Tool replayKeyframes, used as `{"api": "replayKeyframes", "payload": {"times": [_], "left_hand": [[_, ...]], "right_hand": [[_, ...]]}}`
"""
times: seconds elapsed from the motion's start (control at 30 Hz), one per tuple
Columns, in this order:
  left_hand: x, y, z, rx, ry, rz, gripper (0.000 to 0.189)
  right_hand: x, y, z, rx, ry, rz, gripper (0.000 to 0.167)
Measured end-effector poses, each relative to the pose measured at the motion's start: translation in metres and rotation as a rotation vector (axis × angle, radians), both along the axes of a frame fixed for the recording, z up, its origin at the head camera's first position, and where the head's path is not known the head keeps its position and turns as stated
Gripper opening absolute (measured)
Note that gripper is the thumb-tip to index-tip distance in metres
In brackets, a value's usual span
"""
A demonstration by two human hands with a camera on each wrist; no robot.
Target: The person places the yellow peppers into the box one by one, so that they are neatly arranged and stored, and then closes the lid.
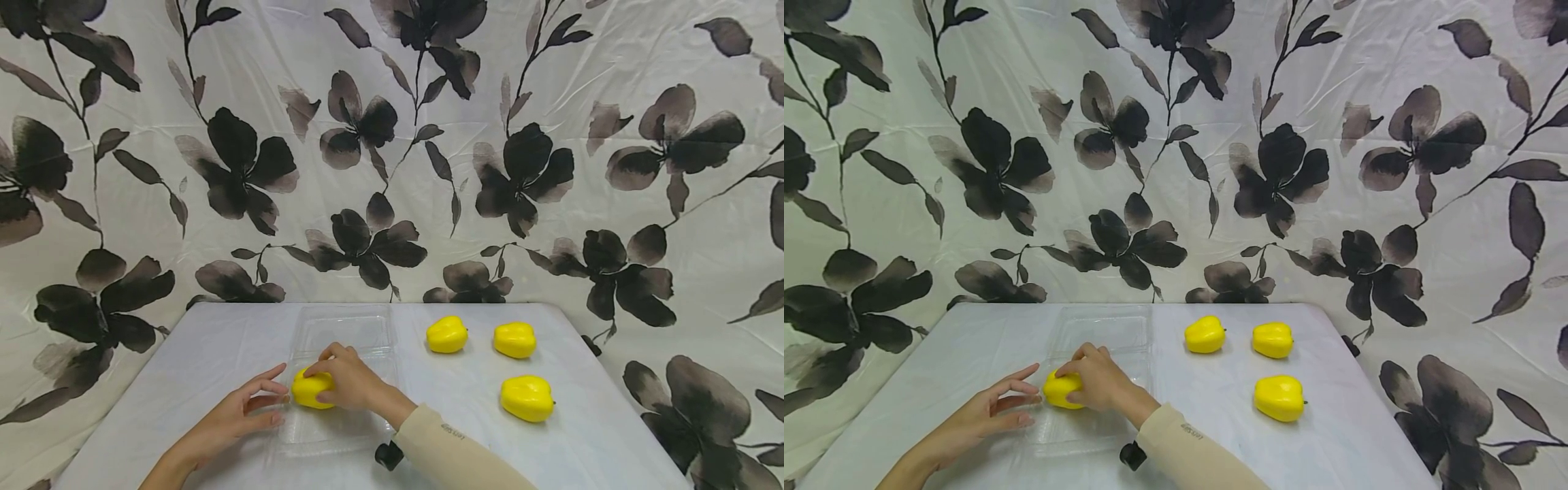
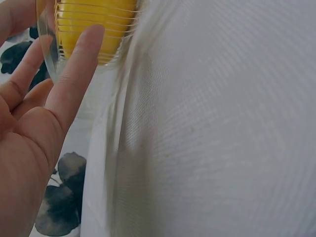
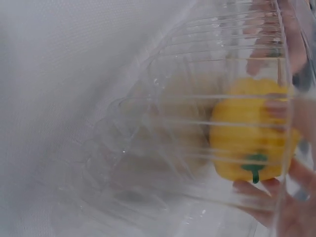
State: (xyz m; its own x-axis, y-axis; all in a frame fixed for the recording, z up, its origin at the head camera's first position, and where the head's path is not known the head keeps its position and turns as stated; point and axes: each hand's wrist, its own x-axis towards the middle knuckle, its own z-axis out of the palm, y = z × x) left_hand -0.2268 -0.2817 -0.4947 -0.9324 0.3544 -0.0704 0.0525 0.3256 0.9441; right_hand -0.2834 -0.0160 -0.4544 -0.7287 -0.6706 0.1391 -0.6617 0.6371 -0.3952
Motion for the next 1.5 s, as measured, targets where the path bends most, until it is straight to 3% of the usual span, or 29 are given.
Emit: {"api": "replayKeyframes", "payload": {"times": [0.9,1.5], "left_hand": [[0.0000,-0.0027,-0.0016,0.049,0.032,-0.034,0.042],[-0.0023,-0.0023,-0.0002,0.037,0.032,-0.036,0.041]], "right_hand": [[-0.0012,0.0023,-0.0049,-0.018,-0.004,0.002,0.042],[-0.0002,0.0007,-0.0041,-0.018,0.073,0.042,0.040]]}}
